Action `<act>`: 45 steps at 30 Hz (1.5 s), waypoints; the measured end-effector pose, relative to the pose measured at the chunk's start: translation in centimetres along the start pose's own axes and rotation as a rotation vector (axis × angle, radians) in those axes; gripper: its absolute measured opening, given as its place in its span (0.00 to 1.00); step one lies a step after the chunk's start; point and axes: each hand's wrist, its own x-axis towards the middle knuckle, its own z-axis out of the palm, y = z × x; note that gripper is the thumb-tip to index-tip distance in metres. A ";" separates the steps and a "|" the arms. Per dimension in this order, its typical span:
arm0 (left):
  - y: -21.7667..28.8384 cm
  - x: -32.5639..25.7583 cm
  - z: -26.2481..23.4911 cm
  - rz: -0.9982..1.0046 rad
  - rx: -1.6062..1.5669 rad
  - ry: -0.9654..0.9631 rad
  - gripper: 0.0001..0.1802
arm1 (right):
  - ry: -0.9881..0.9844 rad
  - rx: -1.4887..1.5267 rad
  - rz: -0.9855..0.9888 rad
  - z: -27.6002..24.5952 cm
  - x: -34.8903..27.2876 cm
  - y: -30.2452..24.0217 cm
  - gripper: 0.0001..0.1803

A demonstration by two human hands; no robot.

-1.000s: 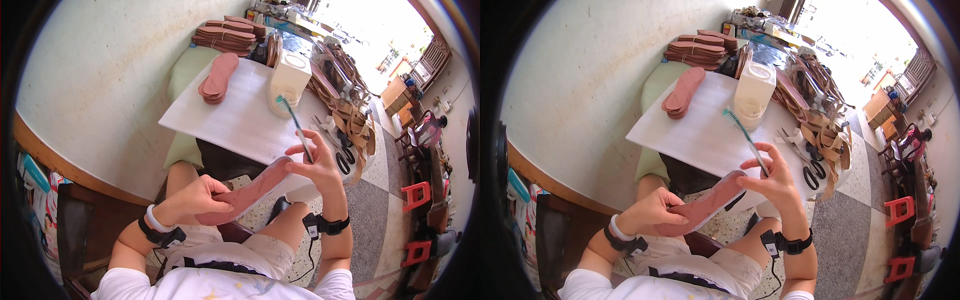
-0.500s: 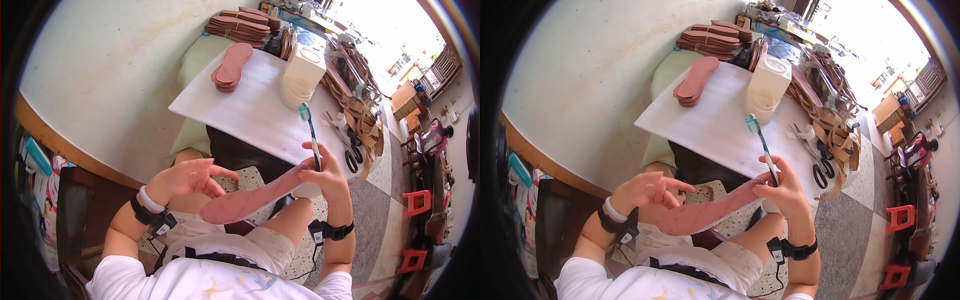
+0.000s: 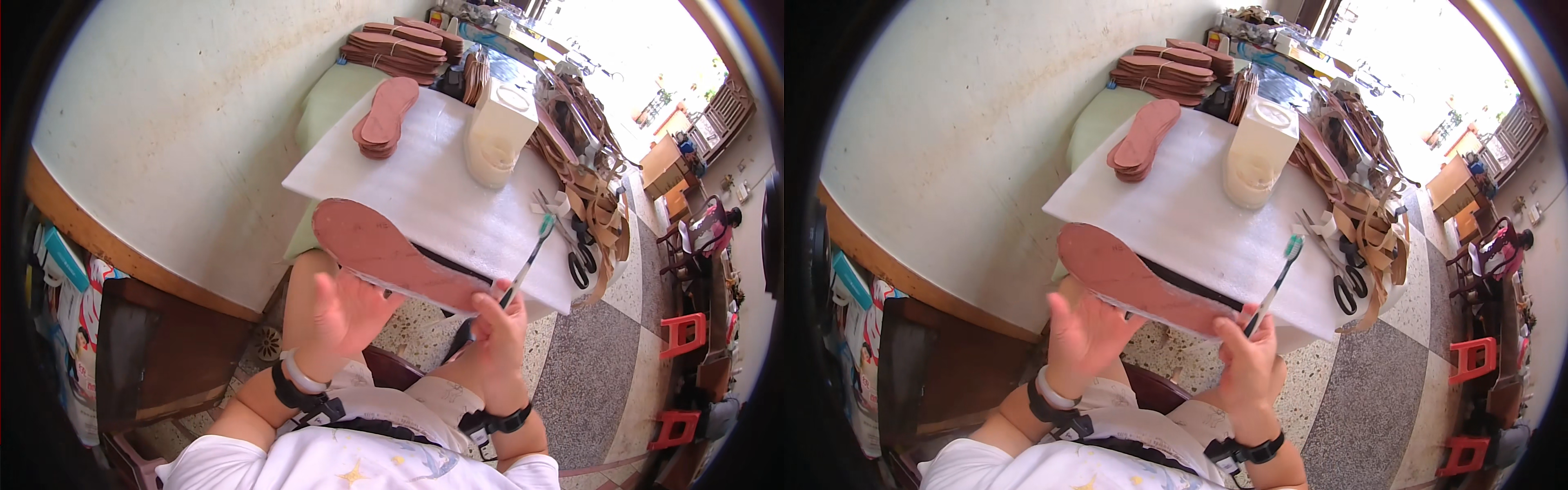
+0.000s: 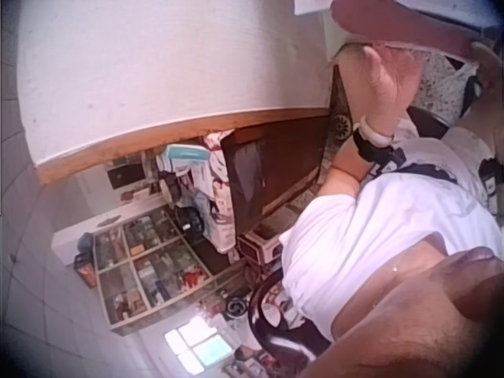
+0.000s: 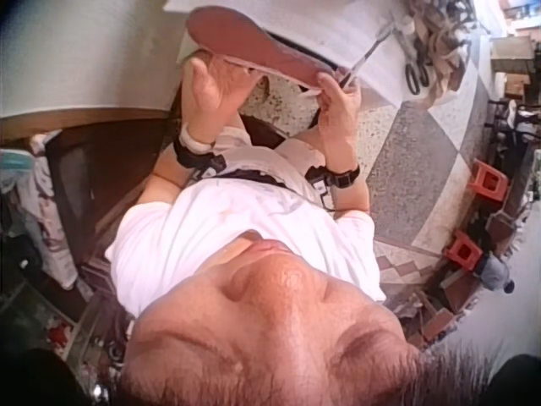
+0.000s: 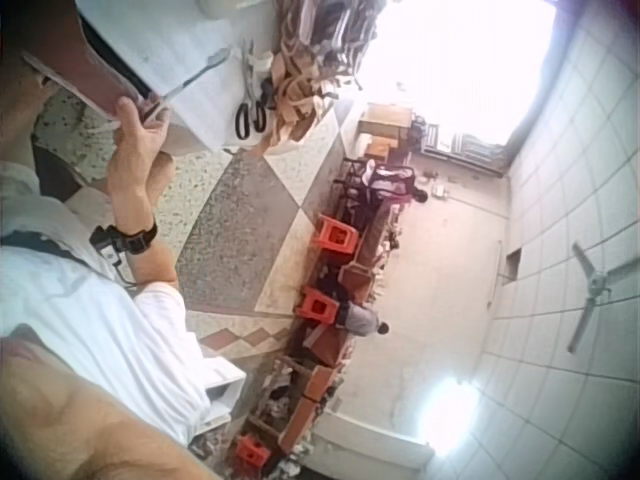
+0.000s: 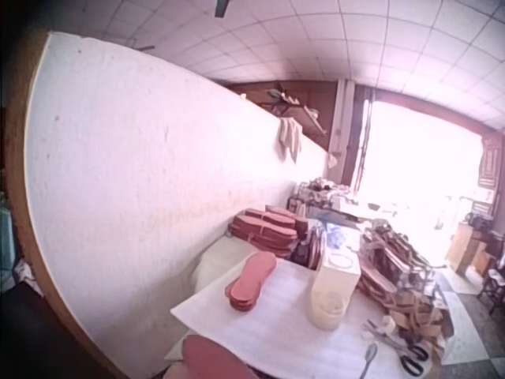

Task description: The recorder applies glue to a shoe insole using a brush and then carefully attaches a lining or reinforcement piece to the edges of the insole.

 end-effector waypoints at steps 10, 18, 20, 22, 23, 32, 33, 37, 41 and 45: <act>-1.5 -0.1 0.4 0.071 0.217 0.478 0.18 | -0.021 0.090 0.098 -0.1 -3.2 2.5 0.20; -0.2 0.0 -0.3 -0.048 0.432 0.502 0.15 | -0.156 -0.448 -0.392 -4.8 0.0 -1.4 0.09; -0.4 -0.4 -0.6 -0.183 0.488 0.462 0.14 | -0.239 -0.650 -0.569 -3.7 0.9 -3.1 0.07; -0.6 -0.5 -0.1 -0.268 0.539 0.430 0.13 | -0.334 -0.879 -0.715 -3.3 2.2 -4.5 0.08; -0.5 -0.5 0.2 -0.305 0.568 0.417 0.12 | -0.340 -0.926 -0.736 -2.7 2.6 -5.2 0.08; 0.6 0.1 0.8 -0.387 0.641 0.307 0.12 | -0.359 -1.056 -0.836 -2.2 5.7 -6.1 0.08; 0.6 0.1 0.8 -0.391 0.649 0.312 0.12 | -0.354 -1.068 -0.851 -2.2 5.7 -6.0 0.08; 1.1 0.3 0.6 -0.385 0.645 0.328 0.12 | -0.351 -1.118 -0.871 -2.6 5.8 -5.7 0.08; 1.5 0.8 0.6 -0.326 0.640 0.340 0.12 | -0.388 -1.151 -0.864 -3.1 4.7 -5.5 0.08; 1.8 1.2 0.5 -0.317 0.648 0.339 0.11 | -0.504 -1.170 -0.856 -3.4 3.6 -5.1 0.09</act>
